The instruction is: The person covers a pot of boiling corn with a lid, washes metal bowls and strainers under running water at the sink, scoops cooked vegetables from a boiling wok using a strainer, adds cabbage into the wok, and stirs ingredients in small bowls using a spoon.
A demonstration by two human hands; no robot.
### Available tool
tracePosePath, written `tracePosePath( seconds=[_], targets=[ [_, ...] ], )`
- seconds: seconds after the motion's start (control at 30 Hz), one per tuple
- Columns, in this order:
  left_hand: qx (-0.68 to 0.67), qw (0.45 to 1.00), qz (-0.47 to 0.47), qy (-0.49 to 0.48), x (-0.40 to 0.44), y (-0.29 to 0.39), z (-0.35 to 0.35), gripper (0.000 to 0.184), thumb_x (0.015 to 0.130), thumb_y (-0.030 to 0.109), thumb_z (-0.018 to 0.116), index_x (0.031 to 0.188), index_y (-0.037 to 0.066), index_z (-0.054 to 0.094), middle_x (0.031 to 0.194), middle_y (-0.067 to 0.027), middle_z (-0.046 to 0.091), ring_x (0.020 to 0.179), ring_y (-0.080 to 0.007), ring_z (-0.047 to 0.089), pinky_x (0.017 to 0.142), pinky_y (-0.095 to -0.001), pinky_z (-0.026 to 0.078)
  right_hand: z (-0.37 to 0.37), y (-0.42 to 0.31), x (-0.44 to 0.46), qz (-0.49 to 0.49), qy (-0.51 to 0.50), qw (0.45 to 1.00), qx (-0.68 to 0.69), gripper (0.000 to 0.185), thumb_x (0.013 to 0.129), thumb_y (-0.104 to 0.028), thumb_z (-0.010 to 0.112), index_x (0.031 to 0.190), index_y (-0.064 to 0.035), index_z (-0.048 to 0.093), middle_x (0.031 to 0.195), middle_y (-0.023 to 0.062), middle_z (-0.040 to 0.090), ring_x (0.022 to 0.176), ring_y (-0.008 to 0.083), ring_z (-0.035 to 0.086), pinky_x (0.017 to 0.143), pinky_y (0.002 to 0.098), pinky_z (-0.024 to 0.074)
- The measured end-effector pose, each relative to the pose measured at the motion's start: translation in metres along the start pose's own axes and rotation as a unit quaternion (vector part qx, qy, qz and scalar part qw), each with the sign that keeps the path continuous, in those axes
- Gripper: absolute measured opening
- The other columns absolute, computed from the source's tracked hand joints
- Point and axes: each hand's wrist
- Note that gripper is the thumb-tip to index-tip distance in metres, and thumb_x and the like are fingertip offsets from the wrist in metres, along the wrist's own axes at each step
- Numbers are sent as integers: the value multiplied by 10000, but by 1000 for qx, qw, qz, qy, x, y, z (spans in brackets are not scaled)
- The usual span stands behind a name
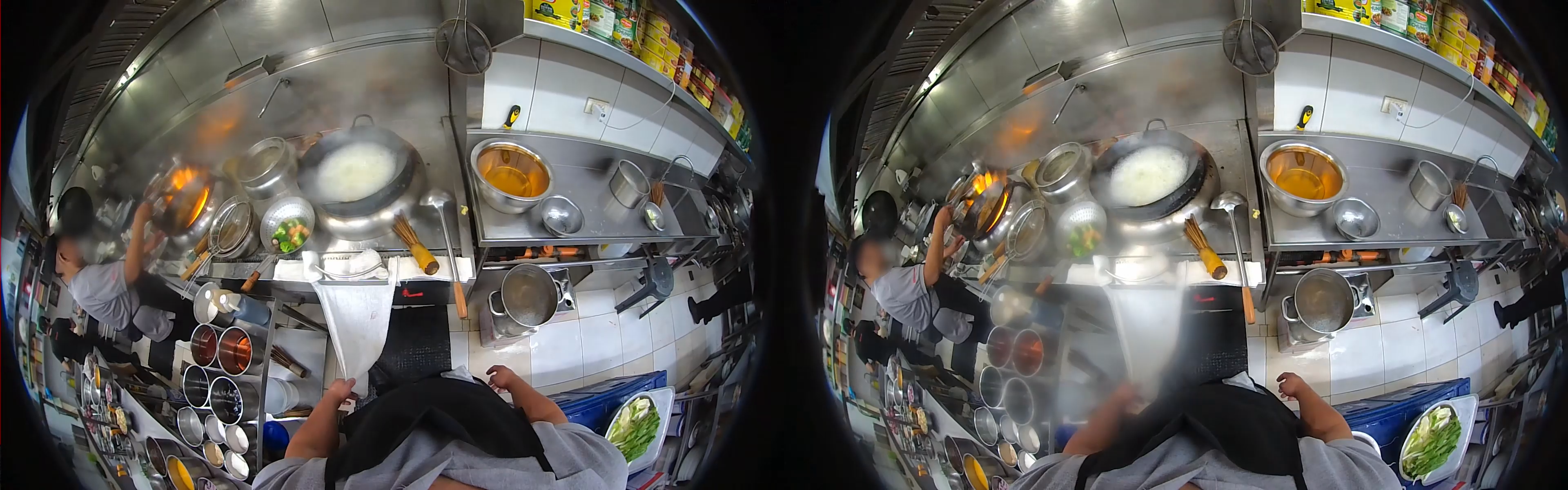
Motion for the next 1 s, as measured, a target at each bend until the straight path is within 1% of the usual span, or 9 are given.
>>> tracePosePath(
  seconds=[0.03,0.2,0.27,0.37,0.5,0.6,0.8,0.87,1.0],
  targets=[
    [9,1000,-4,4,1,0,1,497,888,365,484,1152,-56,494,925,-178,647,715,-276,679,574,-431,511,-1,0,-1,-2,-5,1000,-4,435,822,-15,454,1249,-88,492,999,173,646,716,229,667,487,322,518],
    [25,1000,-12,3,2,3,3,480,887,361,483,1141,-45,510,936,-176,648,716,-275,677,574,-424,512,-7,-7,-7,-3,-1,1000,-4,427,839,-8,430,1254,-88,489,997,181,645,738,237,671,495,322,520],
    [40,999,16,-11,4,1,2,473,888,358,481,1148,-36,515,954,-165,653,715,-266,677,577,-421,514,-8,-9,-10,-4,3,1000,-5,421,846,-9,424,1255,-88,488,996,183,644,744,238,672,497,322,521],
    [13,1000,-17,-10,11,5,4,479,890,357,477,1165,-33,511,966,-156,655,721,-254,677,585,-419,516,-8,-8,-8,-3,7,1000,1,428,839,0,441,1255,-88,488,995,181,644,737,232,671,499,319,521],
    [7,1000,-8,-9,11,9,5,483,891,358,480,1171,-34,508,968,-153,653,714,-248,679,583,-414,516,-5,2,-4,-6,6,1000,4,446,819,4,479,1254,-90,490,988,182,644,702,225,666,473,315,514],
    [-1,999,31,-14,13,9,5,479,890,358,486,1164,-35,511,944,-148,659,703,-245,681,580,-412,517,-3,10,-1,-1,4,1000,15,448,810,-2,499,1250,-90,493,985,182,645,685,223,665,457,315,510],
    [22,999,24,3,22,10,1,502,893,383,486,1147,-48,516,888,-153,670,690,-232,680,575,-401,518,0,11,-4,11,5,1000,17,450,802,1,503,1243,-89,495,976,172,646,688,220,666,449,318,506],
    [94,992,65,-49,23,10,-6,507,896,394,479,1129,-53,530,896,-161,668,695,-231,681,572,-396,520,2,11,-4,8,6,1000,13,452,801,2,503,1244,-90,495,972,169,646,690,219,666,447,317,503],
    [102,993,54,-13,17,10,-5,501,894,395,479,1121,-47,543,906,-155,670,697,-228,680,572,-393,521,3,5,0,10,-1,1000,16,456,798,0,517,1244,-91,498,972,161,647,695,216,666,455,313,501]
  ],
)
Point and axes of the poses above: each hand's wrist, its own x-axis towards the middle knuckle, its own z-axis out of the palm, y = z × x
